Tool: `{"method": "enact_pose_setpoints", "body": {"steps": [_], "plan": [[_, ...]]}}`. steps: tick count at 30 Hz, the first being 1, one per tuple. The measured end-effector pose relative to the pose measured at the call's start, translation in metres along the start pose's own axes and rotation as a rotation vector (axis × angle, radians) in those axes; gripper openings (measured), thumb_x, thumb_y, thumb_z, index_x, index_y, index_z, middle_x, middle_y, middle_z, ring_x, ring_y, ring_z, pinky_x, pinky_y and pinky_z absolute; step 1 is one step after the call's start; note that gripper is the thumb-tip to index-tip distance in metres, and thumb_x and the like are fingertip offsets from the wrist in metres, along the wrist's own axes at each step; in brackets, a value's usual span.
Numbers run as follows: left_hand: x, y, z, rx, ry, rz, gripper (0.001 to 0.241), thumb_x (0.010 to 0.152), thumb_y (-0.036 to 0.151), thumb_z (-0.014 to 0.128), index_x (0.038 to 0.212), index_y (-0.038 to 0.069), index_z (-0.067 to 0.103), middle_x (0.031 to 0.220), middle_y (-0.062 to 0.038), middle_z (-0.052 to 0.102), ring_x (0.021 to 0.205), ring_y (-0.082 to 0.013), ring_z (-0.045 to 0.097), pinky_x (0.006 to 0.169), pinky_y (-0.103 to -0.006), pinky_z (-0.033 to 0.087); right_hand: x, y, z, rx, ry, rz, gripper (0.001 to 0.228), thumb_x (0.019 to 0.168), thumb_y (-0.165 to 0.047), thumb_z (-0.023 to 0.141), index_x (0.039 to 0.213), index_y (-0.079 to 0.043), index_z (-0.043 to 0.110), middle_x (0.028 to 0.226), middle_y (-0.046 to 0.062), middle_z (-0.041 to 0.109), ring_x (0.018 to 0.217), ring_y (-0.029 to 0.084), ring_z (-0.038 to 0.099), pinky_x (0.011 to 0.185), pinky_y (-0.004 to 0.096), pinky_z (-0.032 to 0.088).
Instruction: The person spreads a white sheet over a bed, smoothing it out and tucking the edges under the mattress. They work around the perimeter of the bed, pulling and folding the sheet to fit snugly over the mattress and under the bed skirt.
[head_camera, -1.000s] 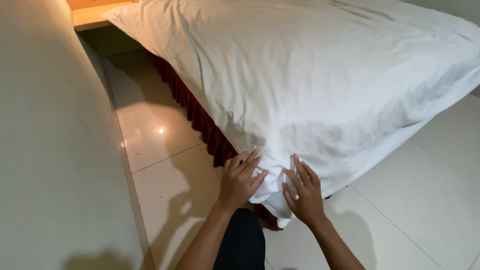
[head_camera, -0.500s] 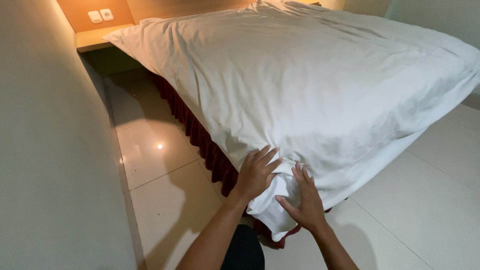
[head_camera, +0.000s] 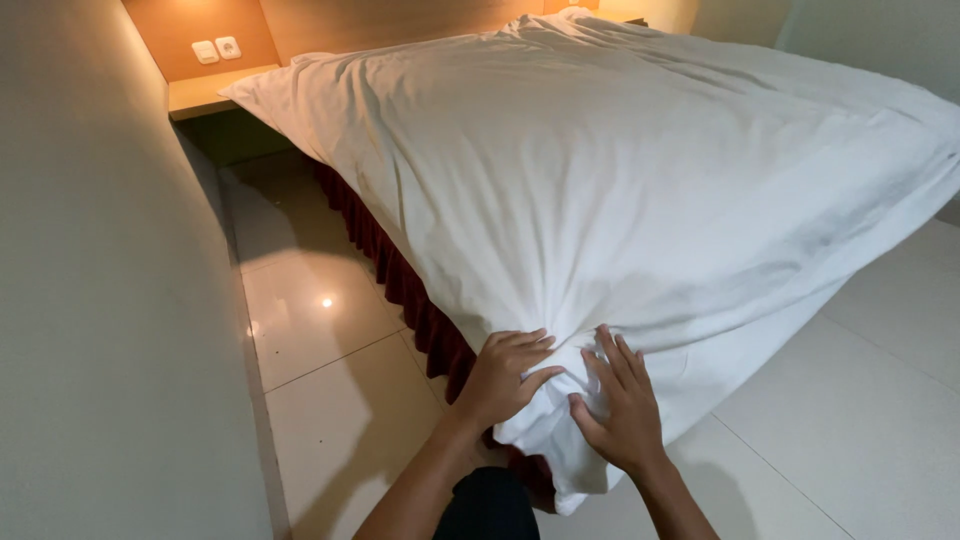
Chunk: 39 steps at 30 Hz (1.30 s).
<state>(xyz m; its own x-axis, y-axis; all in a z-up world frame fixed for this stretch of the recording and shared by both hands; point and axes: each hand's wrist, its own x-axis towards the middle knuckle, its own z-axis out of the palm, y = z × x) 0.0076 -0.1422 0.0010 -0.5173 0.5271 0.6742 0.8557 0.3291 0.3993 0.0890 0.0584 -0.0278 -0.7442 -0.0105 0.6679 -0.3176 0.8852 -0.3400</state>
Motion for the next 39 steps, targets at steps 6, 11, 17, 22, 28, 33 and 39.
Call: {"method": "enact_pose_setpoints", "body": {"steps": [6, 11, 17, 22, 28, 33, 39], "plan": [[0.005, -0.045, -0.013, 0.117, 0.052, -0.273, 0.045, 0.101, 0.039, 0.060, 0.127, 0.004, 0.072, 0.145, -0.014, 0.062, 0.144, -0.0297, 0.048, 0.116, -0.0504, 0.033, 0.033, 0.004, 0.008, 0.066, 0.002, 0.028, 0.056, 0.091, -0.033, 0.070, 0.140, -0.009, 0.058, 0.159, 0.015, 0.045, 0.151, 0.038, 0.034, 0.121, 0.058, 0.025], [0.045, -0.084, -0.001, 0.299, 0.112, -0.492, 0.071, 0.098, 0.052, 0.061, 0.142, -0.003, 0.055, 0.155, -0.022, 0.047, 0.149, -0.0368, 0.036, 0.119, -0.0505, 0.027, 0.068, 0.019, 0.040, 0.038, -0.040, -0.010, 0.052, 0.099, -0.032, 0.060, 0.144, -0.007, 0.058, 0.157, 0.015, 0.049, 0.150, 0.037, 0.037, 0.122, 0.055, 0.026], [0.091, -0.089, 0.031, 0.425, 0.113, -0.708, 0.065, 0.095, 0.044, 0.064, 0.134, -0.007, 0.057, 0.147, -0.024, 0.051, 0.146, -0.0384, 0.035, 0.119, -0.0492, 0.024, 0.070, 0.025, 0.051, -0.005, -0.041, -0.050, 0.046, 0.102, -0.032, 0.055, 0.140, -0.008, 0.063, 0.153, 0.012, 0.055, 0.147, 0.033, 0.044, 0.121, 0.052, 0.028], [0.097, -0.084, 0.039, 0.455, 0.079, -0.751, 0.025, 0.097, 0.018, 0.061, 0.107, 0.000, 0.075, 0.130, -0.018, 0.067, 0.140, -0.0347, 0.048, 0.117, -0.0486, 0.033, 0.072, 0.027, 0.049, 0.016, -0.054, -0.031, 0.045, 0.101, -0.033, 0.056, 0.138, -0.009, 0.064, 0.151, 0.011, 0.057, 0.145, 0.033, 0.046, 0.121, 0.052, 0.029], [0.094, -0.094, 0.041, 0.414, 0.077, -0.819, 0.024, 0.103, 0.013, 0.056, 0.114, 0.001, 0.073, 0.130, -0.015, 0.070, 0.131, -0.0288, 0.061, 0.118, -0.0447, 0.040, 0.073, 0.028, 0.048, 0.049, -0.056, -0.041, 0.046, 0.101, -0.032, 0.055, 0.139, -0.009, 0.064, 0.151, 0.012, 0.058, 0.145, 0.034, 0.046, 0.120, 0.052, 0.028], [0.073, -0.116, 0.058, 0.465, 0.514, -0.688, 0.073, 0.097, 0.031, 0.062, 0.144, -0.021, 0.044, 0.156, -0.037, 0.032, 0.146, -0.0459, 0.023, 0.115, -0.0509, 0.027, 0.070, 0.028, 0.043, 0.073, -0.049, -0.041, 0.046, 0.100, -0.032, 0.057, 0.139, -0.009, 0.064, 0.150, 0.011, 0.058, 0.145, 0.032, 0.046, 0.120, 0.050, 0.028], [0.081, -0.094, 0.046, 0.419, 0.358, -0.895, 0.042, 0.104, 0.021, 0.046, 0.137, -0.002, 0.059, 0.159, -0.024, 0.038, 0.155, -0.0400, 0.022, 0.120, -0.0521, 0.027, 0.070, 0.034, 0.049, 0.065, -0.062, -0.030, 0.046, 0.100, -0.033, 0.057, 0.138, -0.009, 0.064, 0.151, 0.011, 0.057, 0.145, 0.032, 0.045, 0.121, 0.049, 0.028]]}}
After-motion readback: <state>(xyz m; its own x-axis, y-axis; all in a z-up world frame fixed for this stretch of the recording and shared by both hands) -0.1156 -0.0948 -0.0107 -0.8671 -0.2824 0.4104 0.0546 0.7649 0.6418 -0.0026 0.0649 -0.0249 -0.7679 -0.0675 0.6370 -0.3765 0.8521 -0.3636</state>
